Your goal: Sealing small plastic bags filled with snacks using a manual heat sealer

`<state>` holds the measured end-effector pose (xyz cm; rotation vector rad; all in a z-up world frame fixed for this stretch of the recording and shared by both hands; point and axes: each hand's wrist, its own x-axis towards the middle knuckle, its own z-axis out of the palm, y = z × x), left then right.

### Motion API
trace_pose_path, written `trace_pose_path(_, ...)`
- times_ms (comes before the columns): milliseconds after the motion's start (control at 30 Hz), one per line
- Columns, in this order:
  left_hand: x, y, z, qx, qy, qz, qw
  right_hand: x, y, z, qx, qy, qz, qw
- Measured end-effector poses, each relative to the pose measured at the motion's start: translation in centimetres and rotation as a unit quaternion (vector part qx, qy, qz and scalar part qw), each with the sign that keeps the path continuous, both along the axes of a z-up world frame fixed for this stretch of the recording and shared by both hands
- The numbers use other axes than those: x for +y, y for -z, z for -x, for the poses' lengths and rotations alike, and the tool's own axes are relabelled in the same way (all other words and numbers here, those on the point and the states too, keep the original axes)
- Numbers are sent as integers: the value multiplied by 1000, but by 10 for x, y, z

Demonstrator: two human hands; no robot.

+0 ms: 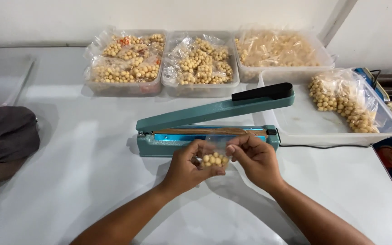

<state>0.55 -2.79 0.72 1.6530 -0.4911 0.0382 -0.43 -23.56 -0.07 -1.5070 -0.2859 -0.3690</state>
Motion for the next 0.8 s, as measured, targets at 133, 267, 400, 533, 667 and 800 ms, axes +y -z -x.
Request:
trace_pose_path(133,-3,12,-3,7,35,-24,999,-4,-2,-2,-1,20,9,1000)
trace_pose_path(267,-4,10,-6,11,8,63,998,-8,5,-9,15,-93,-13,995)
trace_pose_path(400,5,13,-10,-10,-6,65,998,0,-1,-3,38,-170,-4,985)
trace_pose_path(533,8,7,-13,-25,25,36,999,-9,20,-9,50,-179,-17,982)
trace_pose_path(667,14,-7,-12,-17,39,-12,999,-13,22,-11,32,-154,44,987)
trace_pose_path(800,14,-1,-16,-10,34,-14,999,-8,9,-9,37,-152,67,985)
